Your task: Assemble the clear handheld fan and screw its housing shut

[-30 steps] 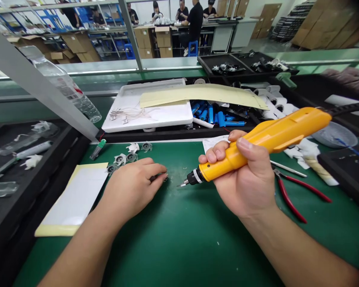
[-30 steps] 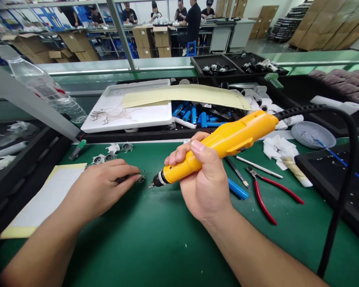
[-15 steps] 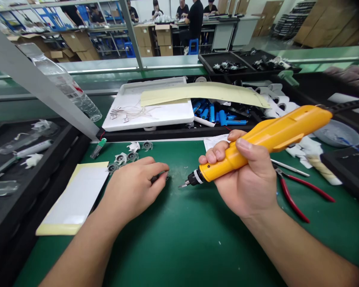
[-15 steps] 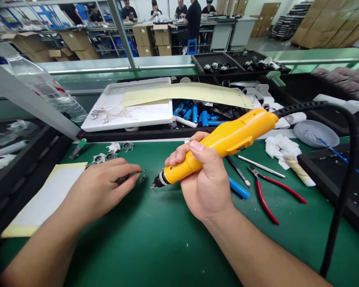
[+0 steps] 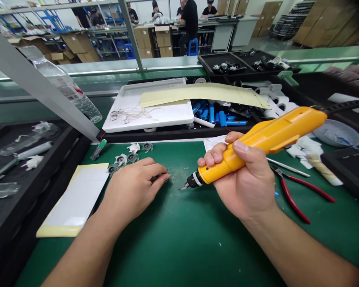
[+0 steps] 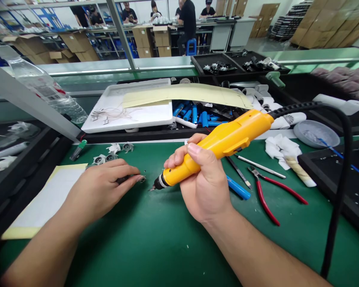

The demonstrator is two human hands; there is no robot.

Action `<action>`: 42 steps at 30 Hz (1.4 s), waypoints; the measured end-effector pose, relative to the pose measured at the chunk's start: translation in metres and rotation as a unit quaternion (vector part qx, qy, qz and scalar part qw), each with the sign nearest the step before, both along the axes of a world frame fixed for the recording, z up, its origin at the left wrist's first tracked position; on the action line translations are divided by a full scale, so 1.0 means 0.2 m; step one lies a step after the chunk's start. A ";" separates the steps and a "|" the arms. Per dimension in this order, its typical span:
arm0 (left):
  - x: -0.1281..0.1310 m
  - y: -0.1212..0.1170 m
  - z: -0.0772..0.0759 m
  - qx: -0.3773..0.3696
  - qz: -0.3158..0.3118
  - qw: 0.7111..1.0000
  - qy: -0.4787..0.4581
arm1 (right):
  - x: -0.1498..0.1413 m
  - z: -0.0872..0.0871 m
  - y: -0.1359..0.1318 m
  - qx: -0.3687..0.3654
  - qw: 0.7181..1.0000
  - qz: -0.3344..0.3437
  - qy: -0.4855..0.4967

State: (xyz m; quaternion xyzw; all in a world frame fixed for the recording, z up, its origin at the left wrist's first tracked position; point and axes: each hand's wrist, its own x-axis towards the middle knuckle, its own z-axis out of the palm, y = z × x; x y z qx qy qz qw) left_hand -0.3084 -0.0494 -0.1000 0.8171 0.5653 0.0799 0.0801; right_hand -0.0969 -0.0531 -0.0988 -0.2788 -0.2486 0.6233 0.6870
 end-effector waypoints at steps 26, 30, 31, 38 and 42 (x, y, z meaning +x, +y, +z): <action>-0.01 0.00 0.00 0.012 -0.024 0.999 -0.035 | 0.00 0.00 -0.01 -0.001 1.000 0.008 0.017; -0.02 0.00 -0.01 0.022 -0.027 0.999 -0.040 | 0.00 0.00 0.00 0.002 1.000 0.006 0.018; -0.02 0.00 -0.01 0.028 -0.031 0.998 -0.044 | 0.01 0.00 0.00 0.004 1.000 0.006 0.019; 0.03 -0.09 0.04 0.052 -0.121 0.976 -0.174 | 0.07 0.12 -0.05 0.053 0.998 0.002 0.046; 0.07 -0.12 0.06 0.063 -0.147 0.968 -0.192 | 0.10 0.17 -0.08 0.094 0.995 0.000 0.037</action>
